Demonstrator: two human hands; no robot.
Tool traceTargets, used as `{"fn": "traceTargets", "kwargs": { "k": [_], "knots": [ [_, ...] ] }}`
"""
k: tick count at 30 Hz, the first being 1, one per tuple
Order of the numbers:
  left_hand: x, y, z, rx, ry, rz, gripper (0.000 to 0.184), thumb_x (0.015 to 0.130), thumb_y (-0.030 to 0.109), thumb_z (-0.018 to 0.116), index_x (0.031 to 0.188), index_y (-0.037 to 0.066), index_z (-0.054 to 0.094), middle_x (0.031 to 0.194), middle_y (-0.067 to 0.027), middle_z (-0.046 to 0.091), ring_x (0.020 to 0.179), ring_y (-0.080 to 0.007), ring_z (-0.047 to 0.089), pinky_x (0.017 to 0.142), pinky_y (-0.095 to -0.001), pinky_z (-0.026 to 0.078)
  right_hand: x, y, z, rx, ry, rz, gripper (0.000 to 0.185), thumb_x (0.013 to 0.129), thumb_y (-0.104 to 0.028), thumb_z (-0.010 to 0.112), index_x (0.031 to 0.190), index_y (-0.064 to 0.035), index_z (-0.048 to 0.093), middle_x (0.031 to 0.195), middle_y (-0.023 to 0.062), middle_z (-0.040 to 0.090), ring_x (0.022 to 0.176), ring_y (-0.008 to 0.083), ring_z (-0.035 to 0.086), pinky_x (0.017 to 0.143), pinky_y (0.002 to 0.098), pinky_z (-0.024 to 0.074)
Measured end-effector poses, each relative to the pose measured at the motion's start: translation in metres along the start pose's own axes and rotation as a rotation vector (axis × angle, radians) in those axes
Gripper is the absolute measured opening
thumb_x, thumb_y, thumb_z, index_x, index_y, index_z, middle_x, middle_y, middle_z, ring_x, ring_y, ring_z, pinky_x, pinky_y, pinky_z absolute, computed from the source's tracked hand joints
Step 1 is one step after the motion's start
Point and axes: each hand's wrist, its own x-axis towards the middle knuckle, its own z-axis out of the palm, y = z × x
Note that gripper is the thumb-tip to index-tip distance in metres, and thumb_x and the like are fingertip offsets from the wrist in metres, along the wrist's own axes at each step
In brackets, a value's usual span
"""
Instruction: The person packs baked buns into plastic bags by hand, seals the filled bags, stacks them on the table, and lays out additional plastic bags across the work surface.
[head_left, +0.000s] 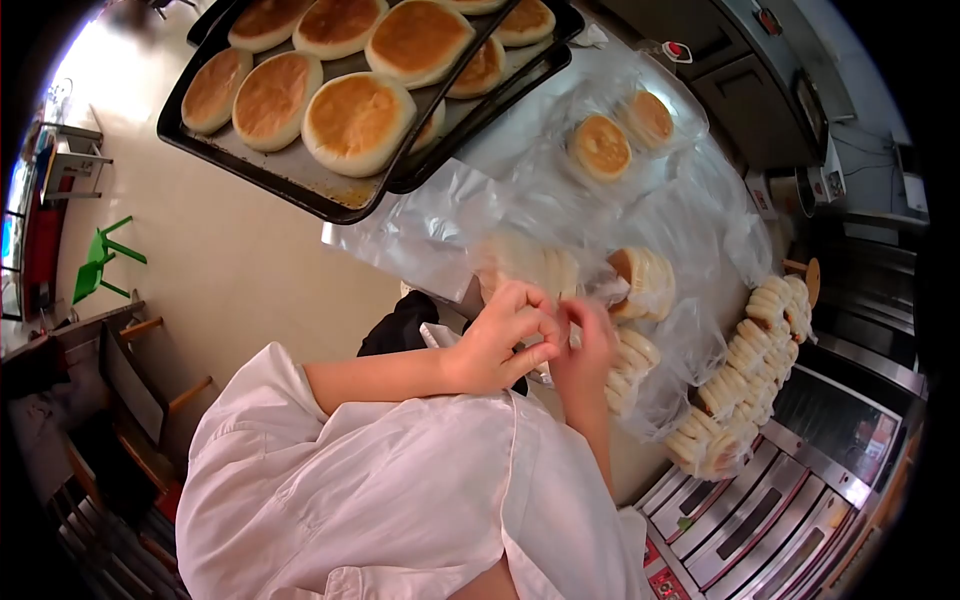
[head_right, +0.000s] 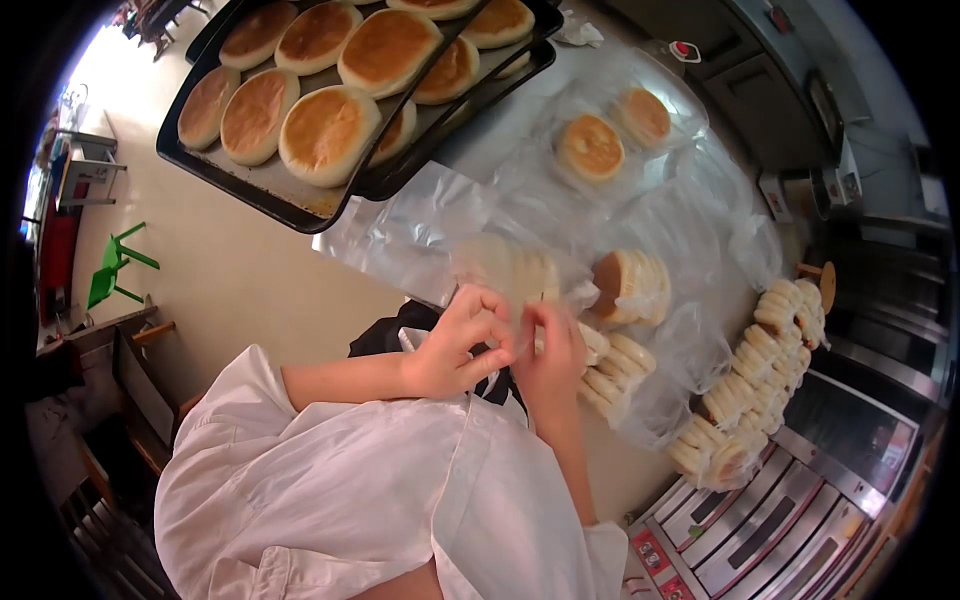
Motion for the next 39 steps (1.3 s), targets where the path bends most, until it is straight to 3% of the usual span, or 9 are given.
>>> {"fn": "traceTargets", "kwargs": {
  "k": [4,9,14,19,23,25,29,31,39],
  "knots": [
    [-0.014,0.001,-0.002,-0.102,0.039,-0.048,0.010,0.090,0.015,0.067,0.093,0.009,0.060,0.107,-0.0077,0.049,0.096,-0.0210,0.048,0.082,-0.0318,0.042,0.024,0.036,0.037,-0.132,-0.361,0.134,0.015,0.081,-0.007,0.069,0.091,0.0003,0.060,0.083,0.0141,0.063,0.078,0.0331,0.062,0.074,0.0397,0.0506],
    [-0.015,0.002,-0.009,-0.258,0.185,-0.174,0.007,0.094,0.012,0.061,0.096,0.007,0.056,0.107,-0.0079,0.050,0.092,-0.0177,0.050,0.079,-0.0308,0.044,-0.009,0.063,0.039,0.334,0.191,0.004,0.021,0.086,-0.013,0.066,0.101,-0.0006,0.056,0.093,0.0161,0.062,0.084,0.0318,0.061,0.079,0.0386,0.0491],
    [-0.011,-0.001,-0.011,-0.380,0.047,-0.151,0.005,0.092,0.008,0.063,0.093,0.006,0.058,0.101,-0.0057,0.054,0.091,-0.0183,0.053,0.078,-0.0299,0.046,0.001,0.092,0.064,-0.202,-0.428,0.311,0.031,0.090,-0.025,0.060,0.112,-0.0035,0.056,0.116,0.0182,0.056,0.104,0.0310,0.056,0.086,0.0420,0.0472],
    [-0.005,-0.016,-0.024,-0.317,-0.091,-0.060,0.009,0.089,0.010,0.066,0.096,0.007,0.060,0.101,-0.0091,0.059,0.094,-0.0243,0.058,0.083,-0.0347,0.049,0.036,0.048,0.085,-0.825,-0.293,-0.292,0.069,0.074,-0.044,0.074,0.129,-0.0048,0.056,0.124,0.0188,0.058,0.118,0.0420,0.053,0.091,0.0509,0.0468],
    [-0.002,-0.084,-0.053,0.098,0.025,0.022,0.032,0.088,0.019,0.063,0.116,0.006,0.055,0.114,-0.0166,0.060,0.102,-0.0344,0.061,0.083,-0.0426,0.051,0.018,0.067,0.080,-0.517,-0.223,-0.299,0.079,0.077,-0.054,0.066,0.138,-0.0058,0.050,0.140,0.0177,0.049,0.125,0.0420,0.046,0.106,0.0522,0.0358],
    [-0.005,-0.133,-0.066,0.360,-0.056,-0.561,0.048,0.087,0.024,0.061,0.129,0.004,0.047,0.119,-0.0209,0.058,0.100,-0.0402,0.064,0.083,-0.0472,0.052,0.057,-0.018,0.075,-0.713,-0.520,0.379,0.100,0.071,-0.061,0.071,0.148,-0.0058,0.038,0.146,0.0205,0.044,0.136,0.0433,0.036,0.112,0.0511,0.0293],
    [-0.010,-0.194,-0.078,0.600,-0.342,-0.609,0.038,0.086,0.024,0.061,0.117,0.004,0.055,0.110,-0.0178,0.064,0.096,-0.0369,0.066,0.080,-0.0475,0.054,0.027,0.042,0.090,-0.497,-0.396,0.411,0.095,0.069,-0.060,0.074,0.138,-0.0003,0.046,0.142,0.0299,0.041,0.123,0.0467,0.047,0.104,0.0515,0.0400],
    [0.000,-0.203,-0.073,0.628,-0.403,-0.610,0.031,0.085,0.025,0.061,0.110,0.005,0.059,0.105,-0.0163,0.066,0.095,-0.0355,0.066,0.080,-0.0471,0.054,0.021,0.047,0.095,-0.547,-0.362,0.443,0.115,0.067,-0.065,0.071,0.155,-0.0095,0.021,0.146,0.0236,0.042,0.139,0.0467,0.030,0.116,0.0490,0.0238],
    [-0.009,-0.203,-0.070,0.622,-0.418,-0.504,0.021,0.084,0.027,0.059,0.093,0.009,0.067,0.094,-0.0134,0.069,0.093,-0.0335,0.066,0.079,-0.0458,0.053,0.023,0.065,0.100,-0.809,-0.343,0.264,0.078,0.085,-0.057,0.060,0.137,0.0001,0.050,0.143,0.0200,0.048,0.129,0.0436,0.044,0.110,0.0491,0.0332]
  ]
}}
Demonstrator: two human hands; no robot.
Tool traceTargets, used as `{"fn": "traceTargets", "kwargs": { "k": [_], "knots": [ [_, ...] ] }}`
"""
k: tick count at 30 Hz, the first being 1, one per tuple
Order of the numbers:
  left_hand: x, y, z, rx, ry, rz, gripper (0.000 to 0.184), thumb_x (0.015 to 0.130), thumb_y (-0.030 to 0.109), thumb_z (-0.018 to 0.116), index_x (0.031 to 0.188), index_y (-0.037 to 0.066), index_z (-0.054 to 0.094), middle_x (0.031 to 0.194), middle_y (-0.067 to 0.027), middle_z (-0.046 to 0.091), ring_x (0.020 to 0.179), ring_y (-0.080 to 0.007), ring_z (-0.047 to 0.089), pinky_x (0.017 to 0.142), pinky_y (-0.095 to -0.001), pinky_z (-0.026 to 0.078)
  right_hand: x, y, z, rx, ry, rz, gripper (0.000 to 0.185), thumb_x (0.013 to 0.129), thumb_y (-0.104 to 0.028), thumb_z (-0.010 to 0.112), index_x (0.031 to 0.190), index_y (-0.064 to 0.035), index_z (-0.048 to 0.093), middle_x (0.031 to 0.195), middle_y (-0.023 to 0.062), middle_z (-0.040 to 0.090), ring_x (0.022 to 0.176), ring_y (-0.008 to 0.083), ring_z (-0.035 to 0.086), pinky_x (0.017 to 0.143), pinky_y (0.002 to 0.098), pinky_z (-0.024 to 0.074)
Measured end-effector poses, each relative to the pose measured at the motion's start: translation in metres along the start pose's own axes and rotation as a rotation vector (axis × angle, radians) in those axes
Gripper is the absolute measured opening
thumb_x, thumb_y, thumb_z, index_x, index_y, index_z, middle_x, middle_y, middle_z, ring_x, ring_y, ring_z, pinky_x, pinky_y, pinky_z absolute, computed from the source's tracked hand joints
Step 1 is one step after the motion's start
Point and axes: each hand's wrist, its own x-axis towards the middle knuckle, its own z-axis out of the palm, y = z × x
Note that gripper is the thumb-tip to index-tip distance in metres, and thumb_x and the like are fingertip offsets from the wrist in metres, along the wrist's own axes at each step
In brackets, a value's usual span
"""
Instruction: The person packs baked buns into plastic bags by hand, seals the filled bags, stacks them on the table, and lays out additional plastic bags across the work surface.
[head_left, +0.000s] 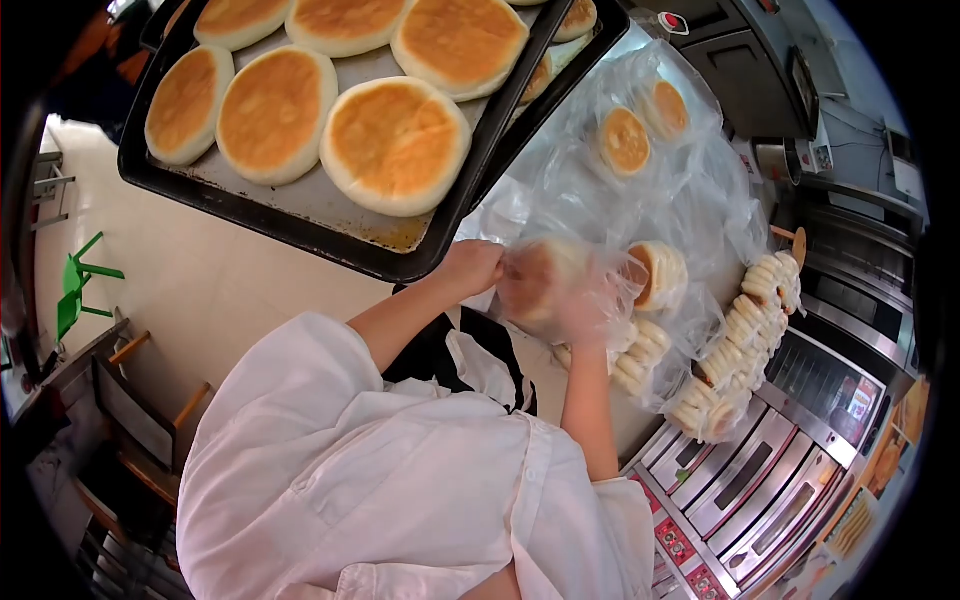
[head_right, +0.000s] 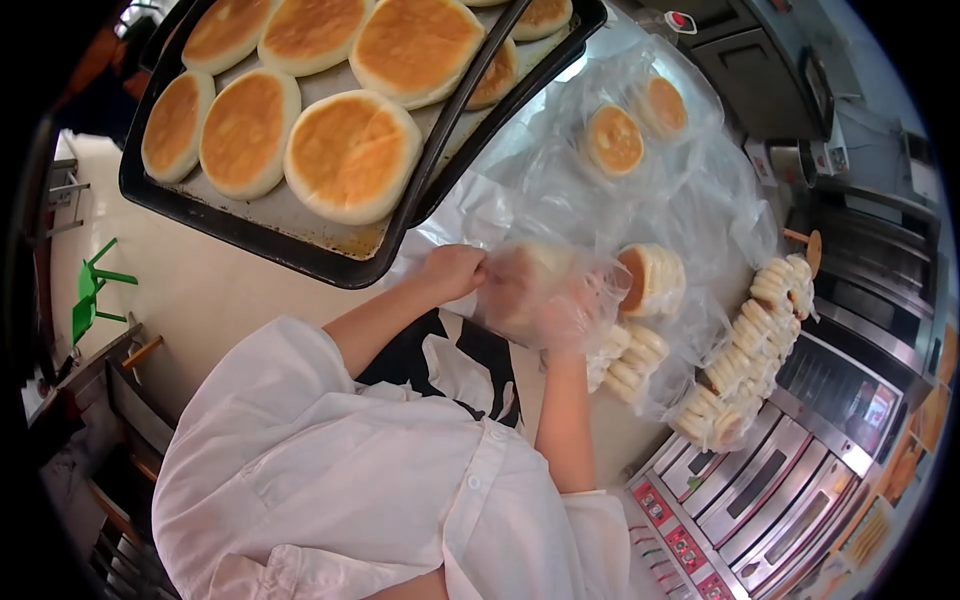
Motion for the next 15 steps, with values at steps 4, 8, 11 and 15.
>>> {"fn": "traceTargets", "kwargs": {
  "k": [4,8,11,15],
  "knots": [
    [-0.003,0.011,0.001,-0.182,0.015,-0.043,0.020,0.085,0.024,0.058,0.093,0.008,0.066,0.095,-0.0155,0.069,0.091,-0.0336,0.066,0.079,-0.0455,0.052,0.002,-0.011,-0.001,0.021,-0.027,0.161,0.074,0.088,-0.057,0.056,0.136,-0.0017,0.052,0.138,0.0241,0.051,0.128,0.0440,0.045,0.111,0.0485,0.0329],
    [0.000,0.014,-0.003,-0.210,-0.065,-0.050,0.024,0.088,0.024,0.058,0.104,0.007,0.064,0.095,-0.0156,0.069,0.091,-0.0346,0.066,0.081,-0.0441,0.052,0.002,-0.011,-0.010,-0.022,0.064,0.190,0.066,0.091,-0.055,0.050,0.128,-0.0023,0.059,0.127,0.0224,0.060,0.128,0.0426,0.047,0.113,0.0492,0.0310],
    [-0.019,0.034,-0.027,-0.648,-0.017,-0.045,0.040,0.090,0.028,0.059,0.123,0.005,0.056,0.100,-0.0151,0.067,0.094,-0.0340,0.065,0.084,-0.0439,0.052,0.002,0.015,-0.003,0.028,-0.045,-0.018,0.060,0.091,-0.050,0.052,0.124,0.0001,0.061,0.125,0.0256,0.059,0.124,0.0464,0.048,0.112,0.0499,0.0323],
    [-0.044,0.065,-0.047,-0.678,-0.090,0.226,0.058,0.087,0.032,0.064,0.134,0.005,0.046,0.103,-0.0129,0.065,0.099,-0.0316,0.063,0.088,-0.0408,0.051,-0.029,0.031,-0.010,0.345,0.130,0.167,0.053,0.090,-0.034,0.057,0.127,0.0028,0.055,0.130,0.0282,0.053,0.125,0.0453,0.046,0.108,0.0492,0.0356]
  ]
}}
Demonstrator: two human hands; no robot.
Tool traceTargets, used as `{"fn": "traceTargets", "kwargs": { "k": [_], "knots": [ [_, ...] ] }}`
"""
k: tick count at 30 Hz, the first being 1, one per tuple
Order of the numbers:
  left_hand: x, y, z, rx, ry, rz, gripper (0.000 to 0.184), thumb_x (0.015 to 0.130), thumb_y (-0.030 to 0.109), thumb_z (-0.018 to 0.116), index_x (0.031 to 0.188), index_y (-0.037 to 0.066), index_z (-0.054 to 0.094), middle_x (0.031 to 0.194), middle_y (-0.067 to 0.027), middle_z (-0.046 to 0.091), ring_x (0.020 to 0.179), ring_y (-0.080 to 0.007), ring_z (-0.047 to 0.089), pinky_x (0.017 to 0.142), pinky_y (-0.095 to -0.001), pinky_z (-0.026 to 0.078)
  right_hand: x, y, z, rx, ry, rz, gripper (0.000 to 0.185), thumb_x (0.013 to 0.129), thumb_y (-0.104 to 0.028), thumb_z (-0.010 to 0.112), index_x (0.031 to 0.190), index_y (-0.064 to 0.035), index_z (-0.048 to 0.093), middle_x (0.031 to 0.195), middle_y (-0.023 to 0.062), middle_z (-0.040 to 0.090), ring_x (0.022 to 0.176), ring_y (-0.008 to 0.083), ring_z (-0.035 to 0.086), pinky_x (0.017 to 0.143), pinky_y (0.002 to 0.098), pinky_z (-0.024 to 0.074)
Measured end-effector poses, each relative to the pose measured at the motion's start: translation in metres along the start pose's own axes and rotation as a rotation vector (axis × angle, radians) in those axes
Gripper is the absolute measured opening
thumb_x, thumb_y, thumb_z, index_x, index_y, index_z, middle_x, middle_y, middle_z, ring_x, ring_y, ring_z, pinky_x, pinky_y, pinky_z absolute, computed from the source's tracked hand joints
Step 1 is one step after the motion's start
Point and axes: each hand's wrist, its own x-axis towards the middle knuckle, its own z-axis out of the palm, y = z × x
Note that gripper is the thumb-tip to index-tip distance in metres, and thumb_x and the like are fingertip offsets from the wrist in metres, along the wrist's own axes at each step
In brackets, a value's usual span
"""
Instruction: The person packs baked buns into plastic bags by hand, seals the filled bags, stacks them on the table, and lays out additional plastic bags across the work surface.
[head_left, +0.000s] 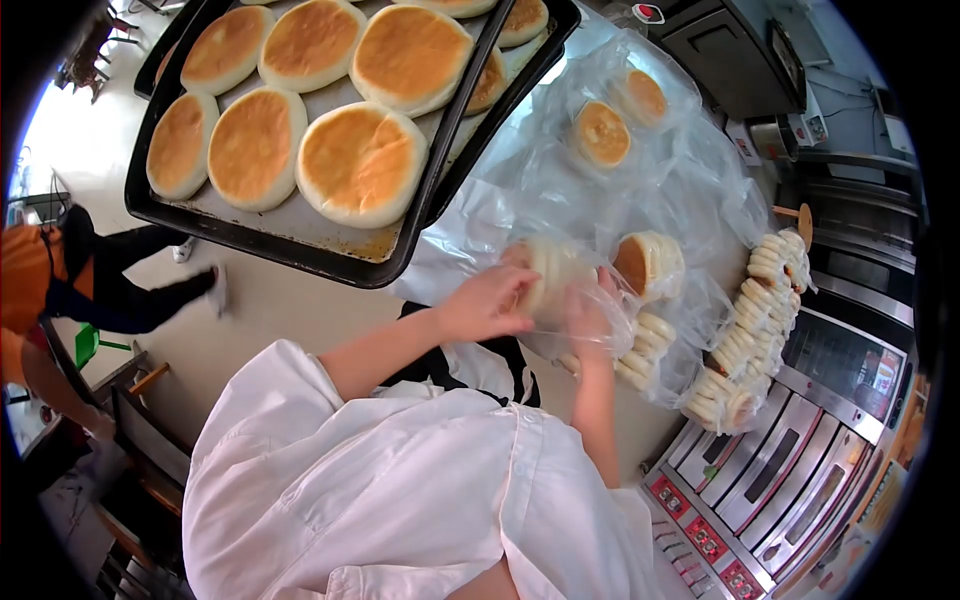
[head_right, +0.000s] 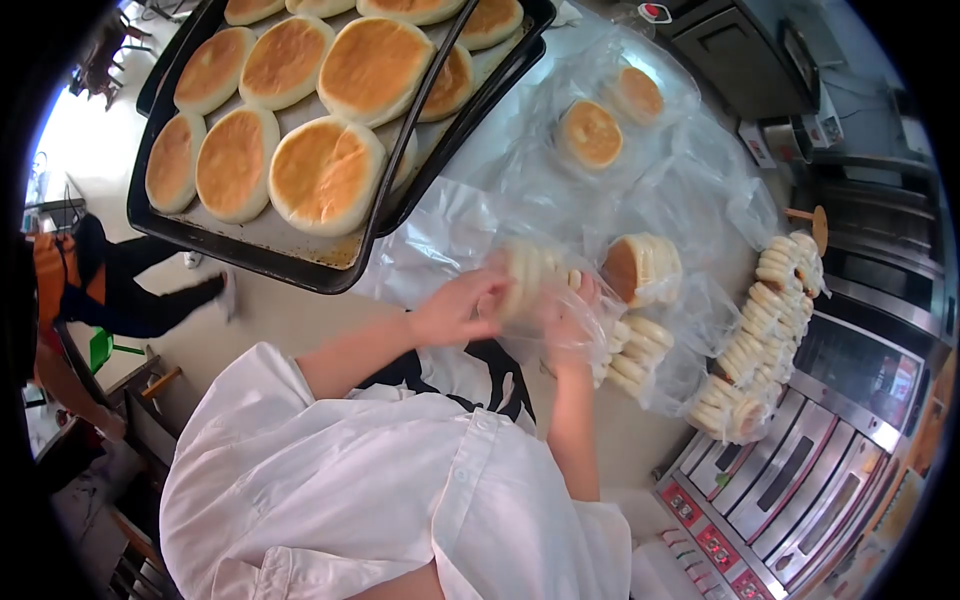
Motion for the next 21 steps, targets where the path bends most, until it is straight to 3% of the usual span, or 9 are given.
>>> {"fn": "traceTargets", "kwargs": {
  "k": [2,3,5,7,9,11,15,17,21],
  "knots": [
    [0.006,0.017,0.013,0.409,0.108,0.289,0.061,0.083,0.029,0.068,0.135,0.007,0.046,0.104,-0.0118,0.063,0.103,-0.0314,0.060,0.089,-0.0404,0.050,-0.005,0.016,0.008,-0.098,-0.004,-0.137,0.054,0.089,-0.029,0.058,0.132,0.0028,0.051,0.133,0.0283,0.050,0.125,0.0440,0.046,0.107,0.0487,0.0371],
    [0.010,0.021,0.019,0.546,0.150,0.387,0.062,0.082,0.029,0.070,0.135,0.008,0.046,0.105,-0.0114,0.062,0.104,-0.0313,0.058,0.090,-0.0403,0.049,-0.006,0.018,0.008,-0.005,-0.017,-0.111,0.056,0.089,-0.025,0.057,0.136,0.0020,0.045,0.135,0.0277,0.048,0.126,0.0425,0.045,0.106,0.0473,0.0384],
    [0.020,0.022,0.031,0.653,0.046,0.302,0.051,0.079,0.025,0.072,0.125,0.009,0.056,0.111,-0.0107,0.062,0.113,-0.0321,0.054,0.099,-0.0415,0.044,-0.009,0.021,0.005,0.095,-0.027,-0.084,0.059,0.088,-0.021,0.057,0.140,0.0011,0.040,0.137,0.0271,0.045,0.128,0.0410,0.045,0.105,0.0459,0.0397],
    [0.030,0.010,0.043,0.686,-0.010,0.242,0.046,0.078,0.023,0.072,0.119,0.009,0.058,0.114,-0.0102,0.061,0.114,-0.0314,0.053,0.100,-0.0418,0.042,-0.008,0.008,-0.015,0.358,-0.103,0.078,0.059,0.088,-0.013,0.054,0.143,-0.0005,0.036,0.135,0.0253,0.048,0.127,0.0391,0.046,0.105,0.0440,0.0405],
    [0.038,0.008,0.048,0.730,-0.073,0.186,0.041,0.076,0.021,0.072,0.113,0.009,0.060,0.118,-0.0097,0.059,0.115,-0.0306,0.052,0.101,-0.0422,0.041,-0.008,0.016,-0.018,0.438,-0.120,0.090,0.058,0.087,-0.010,0.053,0.142,-0.0004,0.037,0.135,0.0243,0.048,0.127,0.0379,0.047,0.105,0.0427,0.0407],
    [0.040,0.016,0.054,0.752,0.000,0.413,0.032,0.076,0.018,0.071,0.105,0.009,0.061,0.124,-0.0077,0.057,0.118,-0.0298,0.052,0.101,-0.0422,0.041,-0.010,0.029,-0.017,0.519,-0.135,0.121,0.057,0.087,-0.007,0.052,0.141,-0.0004,0.038,0.136,0.0233,0.048,0.127,0.0366,0.048,0.104,0.0414,0.0409],
    [0.053,0.017,0.075,0.819,-0.041,0.459,0.038,0.076,0.021,0.071,0.111,0.011,0.062,0.124,-0.0073,0.058,0.120,-0.0293,0.052,0.101,-0.0436,0.040,-0.018,0.045,-0.012,0.461,-0.119,0.084,0.053,0.087,-0.001,0.049,0.139,-0.0027,0.043,0.133,0.0213,0.052,0.119,0.0358,0.054,0.101,0.0392,0.0437],
    [0.057,0.024,0.081,0.758,-0.073,0.367,0.046,0.076,0.028,0.073,0.118,0.013,0.062,0.130,-0.0071,0.055,0.125,-0.0279,0.049,0.102,-0.0442,0.039,-0.017,0.047,-0.015,0.475,-0.082,0.077,0.051,0.087,0.000,0.048,0.138,-0.0033,0.044,0.131,0.0213,0.054,0.116,0.0355,0.057,0.099,0.0387,0.0447],
    [0.063,0.034,0.091,0.912,-0.179,0.317,0.055,0.076,0.036,0.073,0.125,0.015,0.060,0.133,-0.0077,0.052,0.126,-0.0273,0.047,0.101,-0.0430,0.039,-0.020,0.050,-0.024,0.749,-0.197,0.185,0.050,0.088,0.000,0.048,0.137,-0.0042,0.045,0.123,0.0231,0.059,0.112,0.0351,0.059,0.096,0.0401,0.0452]
  ]
}}
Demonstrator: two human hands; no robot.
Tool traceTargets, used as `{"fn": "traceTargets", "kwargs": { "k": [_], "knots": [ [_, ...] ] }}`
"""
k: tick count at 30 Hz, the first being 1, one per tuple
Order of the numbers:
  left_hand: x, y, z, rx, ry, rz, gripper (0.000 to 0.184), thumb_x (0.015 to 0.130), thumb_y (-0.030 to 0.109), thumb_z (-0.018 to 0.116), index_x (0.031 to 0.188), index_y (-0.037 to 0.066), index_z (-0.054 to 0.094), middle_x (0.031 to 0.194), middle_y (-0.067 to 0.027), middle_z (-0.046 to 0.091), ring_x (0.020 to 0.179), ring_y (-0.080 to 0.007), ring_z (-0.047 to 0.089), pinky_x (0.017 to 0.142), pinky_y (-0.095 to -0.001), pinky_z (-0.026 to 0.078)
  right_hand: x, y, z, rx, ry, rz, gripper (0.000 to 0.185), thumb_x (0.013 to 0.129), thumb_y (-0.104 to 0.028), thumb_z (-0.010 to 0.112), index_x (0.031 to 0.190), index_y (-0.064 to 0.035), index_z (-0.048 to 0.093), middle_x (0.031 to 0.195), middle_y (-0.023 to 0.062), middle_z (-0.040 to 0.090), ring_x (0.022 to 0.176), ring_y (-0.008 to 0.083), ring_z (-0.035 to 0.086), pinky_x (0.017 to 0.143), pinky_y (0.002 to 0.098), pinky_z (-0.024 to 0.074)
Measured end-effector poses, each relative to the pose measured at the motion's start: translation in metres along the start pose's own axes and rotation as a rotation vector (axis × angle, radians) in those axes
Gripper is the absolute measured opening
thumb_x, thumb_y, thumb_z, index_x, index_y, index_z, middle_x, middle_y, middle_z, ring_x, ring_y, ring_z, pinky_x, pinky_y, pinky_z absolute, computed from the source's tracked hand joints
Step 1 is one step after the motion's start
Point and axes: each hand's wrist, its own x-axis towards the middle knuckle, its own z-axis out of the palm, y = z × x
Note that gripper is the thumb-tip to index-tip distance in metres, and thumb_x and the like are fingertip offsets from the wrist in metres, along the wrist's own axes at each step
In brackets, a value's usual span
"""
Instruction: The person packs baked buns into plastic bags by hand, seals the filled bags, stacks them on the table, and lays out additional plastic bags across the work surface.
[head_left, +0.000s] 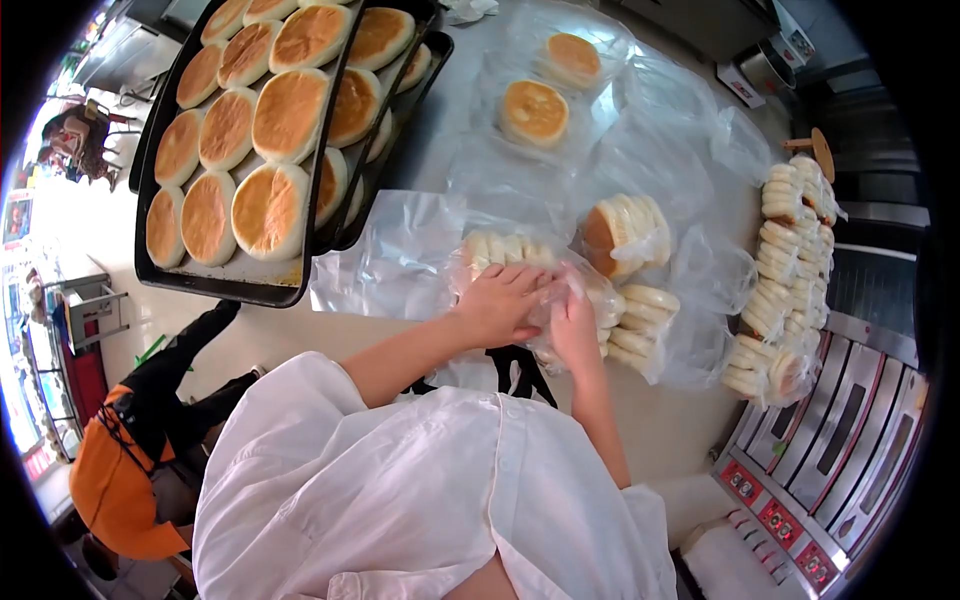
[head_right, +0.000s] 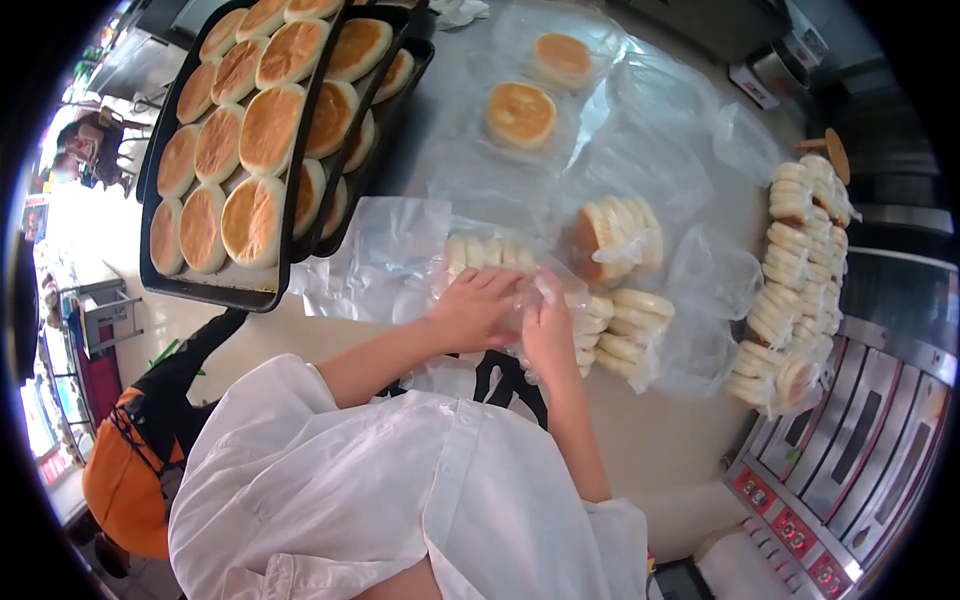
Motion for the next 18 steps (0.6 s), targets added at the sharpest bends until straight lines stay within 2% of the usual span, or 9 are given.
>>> {"fn": "traceTargets", "kwargs": {
  "k": [2,5,7,10,11,14,15,17,18],
  "knots": [
    [0.004,0.002,0.004,0.091,-0.068,-0.028,0.057,0.077,0.040,0.072,0.128,0.018,0.059,0.133,-0.0085,0.050,0.124,-0.0271,0.047,0.100,-0.0413,0.040,-0.012,-0.009,-0.011,0.039,-0.027,0.057,0.049,0.088,-0.001,0.049,0.137,-0.0039,0.045,0.121,0.0238,0.059,0.112,0.0347,0.059,0.096,0.0405,0.0450],
    [0.005,0.001,0.009,0.137,-0.025,-0.020,0.060,0.076,0.044,0.072,0.127,0.015,0.059,0.126,-0.0094,0.051,0.119,-0.0263,0.048,0.095,-0.0396,0.039,-0.049,-0.036,-0.032,-0.257,0.006,-0.219,0.054,0.086,-0.007,0.060,0.138,-0.0036,0.044,0.121,0.0216,0.059,0.111,0.0349,0.059,0.093,0.0407,0.0463],
    [0.005,0.005,0.003,0.127,-0.003,-0.022,0.060,0.076,0.047,0.071,0.125,0.014,0.060,0.126,-0.0097,0.052,0.119,-0.0267,0.048,0.095,-0.0407,0.039,-0.061,-0.037,-0.042,-0.369,0.651,-0.545,0.063,0.080,-0.014,0.072,0.136,-0.0031,0.046,0.119,0.0187,0.059,0.109,0.0332,0.058,0.089,0.0402,0.0480],
    [0.009,0.015,-0.008,0.071,-0.012,-0.054,0.061,0.076,0.051,0.070,0.122,0.012,0.061,0.127,-0.0100,0.051,0.120,-0.0278,0.047,0.097,-0.0432,0.038,-0.034,-0.030,-0.050,-0.403,0.584,-0.332,0.068,0.075,-0.020,0.080,0.132,-0.0017,0.048,0.121,0.0170,0.057,0.107,0.0306,0.056,0.086,0.0386,0.0478],
    [0.012,0.018,-0.010,0.025,-0.043,-0.090,0.061,0.076,0.053,0.069,0.120,0.011,0.061,0.128,-0.0100,0.051,0.121,-0.0284,0.046,0.098,-0.0447,0.037,-0.026,-0.016,-0.051,-0.125,0.357,-0.104,0.047,0.079,-0.018,0.076,0.118,-0.0020,0.057,0.109,0.0152,0.062,0.093,0.0251,0.062,0.078,0.0349,0.0496],
    [0.011,0.012,0.004,-0.005,0.119,-0.102,0.056,0.078,0.047,0.071,0.118,0.009,0.062,0.114,-0.0151,0.059,0.109,-0.0317,0.055,0.089,-0.0443,0.044,-0.014,-0.047,-0.050,-0.028,0.138,-0.052,0.025,0.083,-0.014,0.072,0.103,-0.0021,0.062,0.090,0.0117,0.065,0.073,0.0213,0.063,0.066,0.0319,0.0501],
    [0.007,0.011,0.010,-0.003,0.115,-0.103,0.056,0.078,0.047,0.071,0.118,0.009,0.062,0.114,-0.0151,0.059,0.109,-0.0317,0.055,0.089,-0.0443,0.044,-0.015,-0.061,-0.044,0.002,0.181,-0.208,0.011,0.086,-0.010,0.068,0.092,-0.0024,0.064,0.077,0.0093,0.063,0.060,0.0195,0.061,0.057,0.0311,0.0486],
    [0.007,0.008,0.017,-0.436,0.001,-0.378,0.043,0.078,0.036,0.074,0.108,0.007,0.065,0.091,-0.0172,0.063,0.087,-0.0335,0.061,0.074,-0.0426,0.048,-0.024,-0.085,-0.044,0.024,0.130,-0.282,0.010,0.086,-0.009,0.068,0.091,-0.0026,0.063,0.077,0.0091,0.063,0.061,0.0193,0.061,0.057,0.0312,0.0485],
    [0.007,0.016,0.007,-0.433,0.006,-0.373,0.043,0.078,0.036,0.074,0.108,0.007,0.065,0.091,-0.0172,0.063,0.087,-0.0335,0.061,0.074,-0.0426,0.048,-0.028,-0.096,-0.047,0.042,0.074,-0.357,0.009,0.086,-0.009,0.068,0.091,-0.0028,0.062,0.078,0.0089,0.063,0.062,0.0190,0.061,0.057,0.0314,0.0484]
  ]
}}
